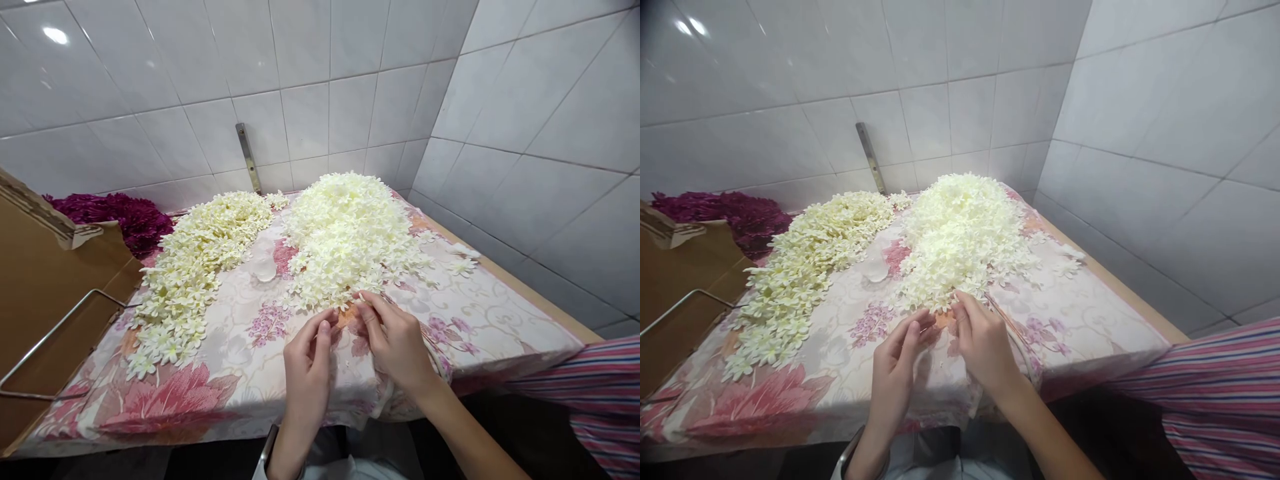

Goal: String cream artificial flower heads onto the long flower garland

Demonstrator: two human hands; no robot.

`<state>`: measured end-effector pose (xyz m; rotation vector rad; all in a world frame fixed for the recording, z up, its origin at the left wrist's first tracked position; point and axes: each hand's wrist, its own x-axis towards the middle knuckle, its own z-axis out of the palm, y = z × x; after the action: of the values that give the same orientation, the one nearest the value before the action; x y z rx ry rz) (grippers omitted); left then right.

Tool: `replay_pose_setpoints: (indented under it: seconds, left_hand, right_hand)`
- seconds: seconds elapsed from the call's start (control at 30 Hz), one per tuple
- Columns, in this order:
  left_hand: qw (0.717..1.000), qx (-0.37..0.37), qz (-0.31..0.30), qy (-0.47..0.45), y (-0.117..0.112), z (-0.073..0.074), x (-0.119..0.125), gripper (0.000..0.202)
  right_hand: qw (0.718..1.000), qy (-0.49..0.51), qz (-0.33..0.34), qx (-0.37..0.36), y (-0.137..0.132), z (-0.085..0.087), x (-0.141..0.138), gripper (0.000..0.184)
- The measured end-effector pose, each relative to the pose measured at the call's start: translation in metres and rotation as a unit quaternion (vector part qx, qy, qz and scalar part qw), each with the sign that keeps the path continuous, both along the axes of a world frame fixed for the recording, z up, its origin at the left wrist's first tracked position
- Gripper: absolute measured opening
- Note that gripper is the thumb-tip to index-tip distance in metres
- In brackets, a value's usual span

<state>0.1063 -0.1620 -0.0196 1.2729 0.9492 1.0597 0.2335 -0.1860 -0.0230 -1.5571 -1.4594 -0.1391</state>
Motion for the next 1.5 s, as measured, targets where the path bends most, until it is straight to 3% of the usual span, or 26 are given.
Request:
replay_pose_setpoints:
  seconds: [0.23, 0.6, 0.7, 0.77, 0.87, 0.97, 1.1, 1.27, 1.4, 1.5]
  left_hand:
    - [1.000, -0.002, -0.023, 0.004, -0.001, 0.004, -0.001, 0.032]
    - [1.000, 0.011, -0.020, 0.012, -0.002, 0.004, -0.003, 0.029]
    - [1.000, 0.009, -0.014, 0.007, -0.002, 0.005, -0.002, 0.030]
    - [1.000, 0.006, -0.012, 0.005, -0.001, 0.005, -0.001, 0.031]
    - [1.000, 0.004, -0.010, 0.004, -0.001, 0.005, -0.001, 0.032]
    - [1.000, 0.001, -0.013, 0.004, -0.001, 0.005, -0.001, 0.031]
    - [1.000, 0.004, -0.014, 0.006, -0.002, 0.005, -0.002, 0.029]
    - [0.999, -0.001, -0.046, 0.002, 0.002, 0.008, 0.000, 0.027]
    - [0.991, -0.066, -0.111, -0.036, 0.007, 0.013, 0.004, 0.023]
    - [0.987, -0.111, -0.106, -0.056, 0.010, 0.014, 0.004, 0.024]
  right_hand:
    - [0.993, 0.084, 0.028, -0.081, -0.007, 0.011, 0.007, 0.033]
    - [0.975, 0.143, 0.085, -0.148, -0.009, 0.006, 0.013, 0.032]
    - [0.981, 0.107, 0.088, -0.134, -0.009, 0.010, 0.013, 0.025]
    - [0.988, 0.081, 0.070, -0.110, -0.008, 0.012, 0.014, 0.031]
    - [0.987, 0.113, 0.061, -0.101, -0.007, 0.015, 0.016, 0.043]
    - [0.978, 0.146, 0.063, -0.133, -0.005, 0.015, 0.019, 0.041]
    - [0.979, 0.114, 0.094, -0.139, -0.005, 0.016, 0.020, 0.023]
    - [0.975, 0.073, 0.134, -0.160, -0.011, 0.017, 0.013, 0.038]
    - [0.978, -0.049, 0.179, -0.090, -0.014, 0.017, 0.008, 0.046]
    - [0.976, -0.080, 0.191, -0.067, -0.015, 0.021, 0.012, 0.046]
